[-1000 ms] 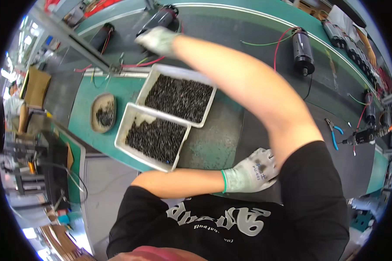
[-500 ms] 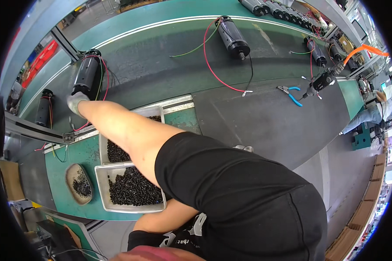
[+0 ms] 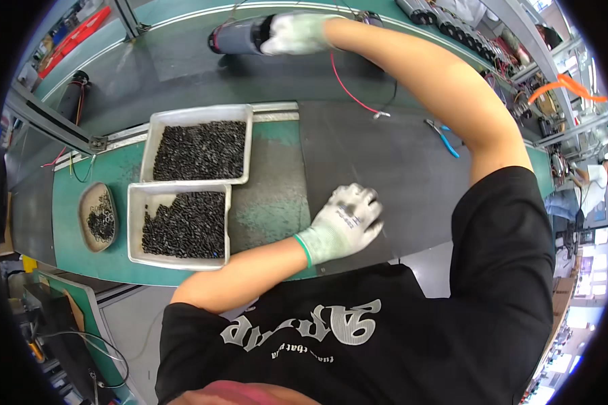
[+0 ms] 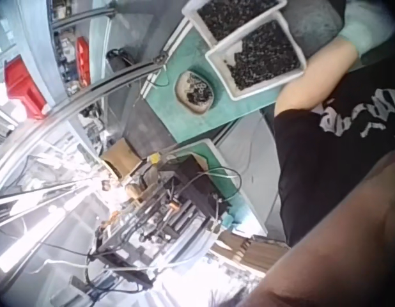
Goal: Assembling fan blades and housing components onto electric motors using an electric screwdriver and pliers at a factory workstation.
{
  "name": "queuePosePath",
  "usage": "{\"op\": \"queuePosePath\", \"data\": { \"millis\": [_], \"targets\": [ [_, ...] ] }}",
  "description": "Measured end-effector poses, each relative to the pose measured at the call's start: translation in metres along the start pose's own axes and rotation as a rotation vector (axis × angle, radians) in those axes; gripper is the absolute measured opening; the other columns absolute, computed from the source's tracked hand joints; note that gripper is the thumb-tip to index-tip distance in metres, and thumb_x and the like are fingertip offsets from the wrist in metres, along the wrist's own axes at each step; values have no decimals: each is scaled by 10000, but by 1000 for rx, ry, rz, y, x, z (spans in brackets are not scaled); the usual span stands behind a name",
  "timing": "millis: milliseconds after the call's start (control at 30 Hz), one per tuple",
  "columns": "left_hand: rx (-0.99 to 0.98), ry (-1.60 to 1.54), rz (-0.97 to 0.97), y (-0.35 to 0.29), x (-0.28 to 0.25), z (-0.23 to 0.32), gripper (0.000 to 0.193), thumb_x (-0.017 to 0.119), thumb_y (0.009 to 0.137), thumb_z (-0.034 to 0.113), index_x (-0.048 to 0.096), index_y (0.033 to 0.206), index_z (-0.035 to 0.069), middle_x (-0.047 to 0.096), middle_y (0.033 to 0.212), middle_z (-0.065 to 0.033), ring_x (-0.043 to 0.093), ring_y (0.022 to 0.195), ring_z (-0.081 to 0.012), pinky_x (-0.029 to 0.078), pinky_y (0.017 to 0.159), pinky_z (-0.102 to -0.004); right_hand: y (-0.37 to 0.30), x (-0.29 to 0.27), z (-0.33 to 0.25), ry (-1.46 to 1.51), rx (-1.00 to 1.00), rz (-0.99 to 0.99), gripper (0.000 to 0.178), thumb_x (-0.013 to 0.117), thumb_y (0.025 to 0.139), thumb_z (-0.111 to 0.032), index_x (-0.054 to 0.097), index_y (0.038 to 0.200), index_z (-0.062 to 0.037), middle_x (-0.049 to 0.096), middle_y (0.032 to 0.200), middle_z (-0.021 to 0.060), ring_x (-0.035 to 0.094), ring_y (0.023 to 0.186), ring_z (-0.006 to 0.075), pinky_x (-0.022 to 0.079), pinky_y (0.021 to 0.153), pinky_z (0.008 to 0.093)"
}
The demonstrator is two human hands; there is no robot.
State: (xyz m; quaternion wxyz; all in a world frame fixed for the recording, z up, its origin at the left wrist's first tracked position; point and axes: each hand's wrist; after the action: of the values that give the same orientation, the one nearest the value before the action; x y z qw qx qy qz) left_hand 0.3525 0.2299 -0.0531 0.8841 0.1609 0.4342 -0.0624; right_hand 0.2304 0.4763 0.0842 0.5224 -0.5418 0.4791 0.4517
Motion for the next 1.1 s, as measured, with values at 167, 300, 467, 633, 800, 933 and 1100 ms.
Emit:
{"op": "queuePosePath", "data": {
  "millis": [167, 300, 467, 633, 800, 933, 1100],
  "targets": [
    [1, 7, 11, -4, 5, 1, 308, 622, 851, 316, 643, 1004, 49, 588, 1156, -140, 532, 1103, -315, 428, 962, -454, -120, 33, -57, -9, 516, 67, 384, 568, 801, -356, 683, 693, -6, 644, 686, 220, 656, 656, 374, 535, 675, 437],
    [144, -6, 141, -13, 15, -1, 307, 658, 818, 300, 632, 1001, 55, 605, 1105, -131, 570, 1019, -306, 459, 897, -449, -176, 92, -92, -12, 555, 155, 318, 579, 794, -340, 701, 674, -72, 647, 676, 180, 652, 665, 362, 532, 655, 446],
    [9, -6, 115, -47, -53, 53, 223, 643, 819, 242, 613, 962, 73, 614, 981, -83, 605, 899, -250, 493, 789, -358, -226, 143, -146, 125, 615, 477, 260, 624, 805, -283, 659, 632, -92, 631, 666, 143, 636, 653, 339, 509, 620, 453],
    [-690, 939, 484, -64, -150, -57, 186, 634, 852, 238, 626, 882, 54, 653, 917, -194, 671, 776, -332, 558, 670, -408, -238, 146, -172, 468, 694, 381, 324, 618, 869, -235, 567, 622, -33, 576, 647, 182, 593, 632, 372, 458, 594, 458],
    [-835, 809, 277, -81, -172, -169, 369, 564, 878, 385, 664, 1043, 70, 662, 1070, -196, 625, 1005, -399, 493, 881, -479, -259, 153, -161, 634, 465, 318, 254, 587, 881, -313, 679, 892, -76, 643, 747, 163, 647, 751, 355, 526, 702, 452],
    [-866, 862, 333, -104, -169, -180, 284, 644, 838, 252, 630, 1028, 43, 651, 1036, -207, 624, 964, -404, 504, 842, -463, -309, 123, -135, 1022, 276, 43, 454, 572, 899, -389, 580, 1248, -99, 647, 1112, 221, 634, 979, 399, 502, 889, 457],
    [-787, 896, 347, -91, -166, -176, 198, 640, 833, 169, 632, 952, 11, 655, 944, -196, 625, 893, -373, 496, 809, -450, -385, 98, -71, 661, 838, 1626, 387, 644, 874, -146, 553, 1220, 1, 629, 1057, 98, 602, 953, 195, 482, 874, 317]
  ]
}}
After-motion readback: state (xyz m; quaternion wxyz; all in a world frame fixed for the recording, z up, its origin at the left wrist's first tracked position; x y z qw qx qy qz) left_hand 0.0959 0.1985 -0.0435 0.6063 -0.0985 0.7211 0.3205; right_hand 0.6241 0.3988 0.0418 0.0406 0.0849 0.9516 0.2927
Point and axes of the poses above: each hand's wrist, its own y-axis towards the middle knuckle, its own x-axis out of the palm, z = x × y
